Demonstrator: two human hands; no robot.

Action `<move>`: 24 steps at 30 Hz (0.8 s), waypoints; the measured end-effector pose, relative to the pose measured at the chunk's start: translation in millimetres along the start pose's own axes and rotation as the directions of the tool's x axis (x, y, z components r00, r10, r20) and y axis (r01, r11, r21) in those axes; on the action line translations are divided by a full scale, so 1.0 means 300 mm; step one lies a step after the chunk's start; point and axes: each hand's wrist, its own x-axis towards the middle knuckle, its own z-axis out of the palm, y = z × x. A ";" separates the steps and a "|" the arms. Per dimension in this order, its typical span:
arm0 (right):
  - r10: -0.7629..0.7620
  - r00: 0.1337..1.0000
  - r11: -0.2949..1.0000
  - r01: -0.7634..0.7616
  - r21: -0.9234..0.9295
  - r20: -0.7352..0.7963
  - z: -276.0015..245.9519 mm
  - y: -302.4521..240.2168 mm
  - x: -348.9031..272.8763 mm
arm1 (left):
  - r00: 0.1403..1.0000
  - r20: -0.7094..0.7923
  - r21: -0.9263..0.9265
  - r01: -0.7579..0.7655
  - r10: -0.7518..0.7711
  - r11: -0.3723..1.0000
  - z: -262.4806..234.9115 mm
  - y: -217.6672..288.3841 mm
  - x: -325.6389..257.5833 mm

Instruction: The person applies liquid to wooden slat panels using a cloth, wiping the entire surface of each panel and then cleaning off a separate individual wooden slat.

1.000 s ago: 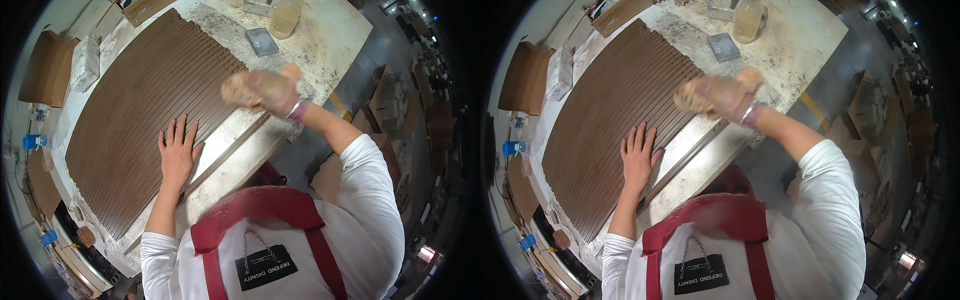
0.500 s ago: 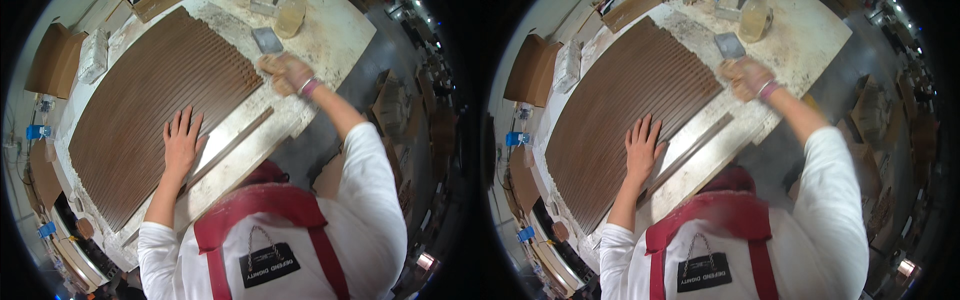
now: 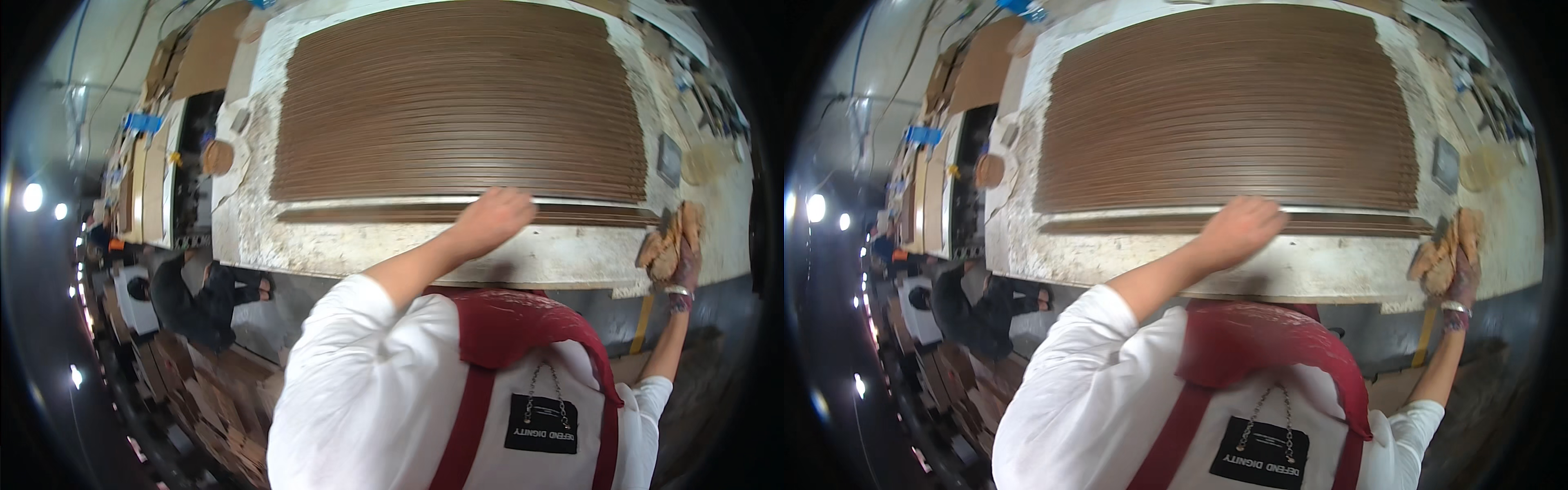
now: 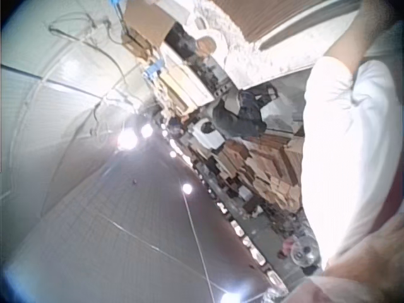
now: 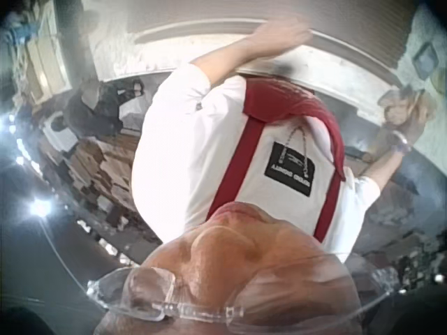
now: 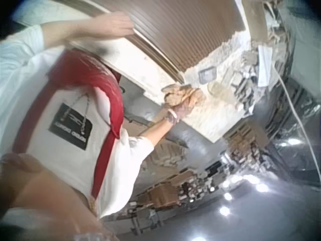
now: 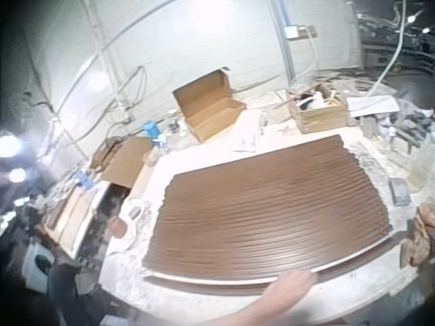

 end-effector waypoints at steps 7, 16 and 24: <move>-0.171 0.972 0.949 0.207 -0.239 0.162 -0.249 0.094 0.275 | 0.974 -0.126 0.235 0.215 -0.190 0.948 -0.054 -0.048 -0.125; -0.279 0.934 0.954 0.297 -0.048 0.225 0.228 -0.009 0.062 | 0.143 -0.453 -0.250 0.927 -0.880 0.279 -0.450 -0.361 -0.862; -0.365 0.773 0.912 0.409 0.032 0.520 1.087 0.021 -0.348 | -0.079 -0.217 -0.859 0.490 -0.973 0.152 -0.409 -0.414 -0.895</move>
